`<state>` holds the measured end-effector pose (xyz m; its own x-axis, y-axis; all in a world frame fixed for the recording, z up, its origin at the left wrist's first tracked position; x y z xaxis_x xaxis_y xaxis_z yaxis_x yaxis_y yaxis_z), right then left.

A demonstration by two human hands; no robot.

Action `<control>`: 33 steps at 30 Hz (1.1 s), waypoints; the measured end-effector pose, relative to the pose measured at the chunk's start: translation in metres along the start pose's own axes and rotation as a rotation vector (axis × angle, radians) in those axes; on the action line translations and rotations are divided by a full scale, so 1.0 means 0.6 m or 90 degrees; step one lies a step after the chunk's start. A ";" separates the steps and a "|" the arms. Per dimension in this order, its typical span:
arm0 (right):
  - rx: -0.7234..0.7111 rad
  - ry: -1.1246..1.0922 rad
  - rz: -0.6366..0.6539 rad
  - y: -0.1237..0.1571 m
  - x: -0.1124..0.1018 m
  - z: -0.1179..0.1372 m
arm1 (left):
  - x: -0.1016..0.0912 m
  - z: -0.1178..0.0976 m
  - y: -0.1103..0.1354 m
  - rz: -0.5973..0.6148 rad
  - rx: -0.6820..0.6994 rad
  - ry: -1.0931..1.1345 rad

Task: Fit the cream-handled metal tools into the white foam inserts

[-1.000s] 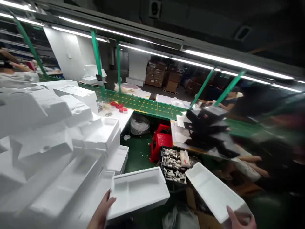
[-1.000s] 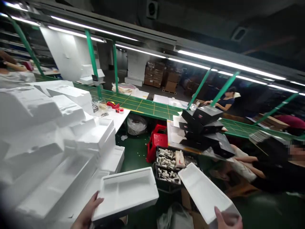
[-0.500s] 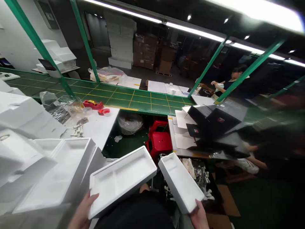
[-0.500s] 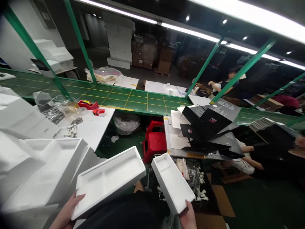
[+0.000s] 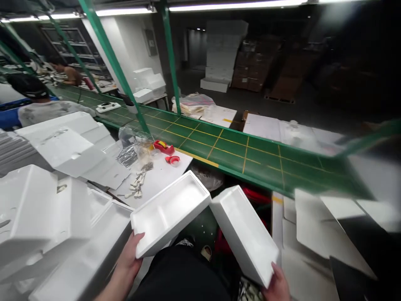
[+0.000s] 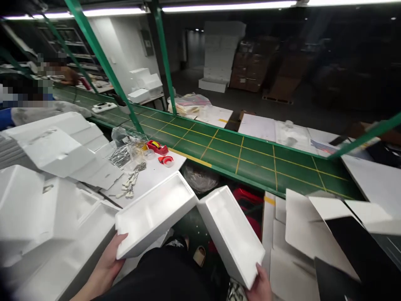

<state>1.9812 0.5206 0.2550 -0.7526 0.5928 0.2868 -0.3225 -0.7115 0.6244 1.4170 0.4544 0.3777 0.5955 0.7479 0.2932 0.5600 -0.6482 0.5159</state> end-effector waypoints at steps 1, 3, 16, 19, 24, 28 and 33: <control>0.011 -0.018 0.026 -0.030 0.065 0.022 | 0.015 -0.006 -0.023 -0.015 0.012 0.017; 0.011 -0.047 0.066 -0.078 0.181 0.066 | 0.044 -0.013 -0.071 -0.041 0.027 0.040; -0.124 0.255 0.253 -0.218 0.780 0.281 | 0.083 -0.018 -0.350 -0.290 0.066 0.135; -0.104 0.304 0.386 -0.213 1.000 0.274 | 0.076 -0.014 -0.365 -0.353 0.026 0.160; -0.003 0.358 0.593 -0.125 1.359 0.196 | 0.099 -0.031 -0.358 -0.455 0.070 0.255; 0.093 0.422 0.860 0.073 1.605 0.091 | 0.133 -0.036 -0.317 -0.557 0.086 0.368; 0.174 0.526 1.025 0.360 1.741 -0.065 | 0.173 -0.049 -0.253 -0.633 0.115 0.466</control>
<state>1.1028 0.9716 0.6608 -0.2846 -0.9033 0.3209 0.9458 -0.2100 0.2478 1.3768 0.6346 0.3537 -0.5593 0.7909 0.2482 0.6888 0.2768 0.6700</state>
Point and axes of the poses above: each hand's wrist, its own y-axis away from the middle knuckle, its own x-axis out of the palm, z = x × y, the point moved 7 cm from there along -y, towards the middle knuckle, and after that the axes turned 4 degrees about -z, right-handed, at the moved point
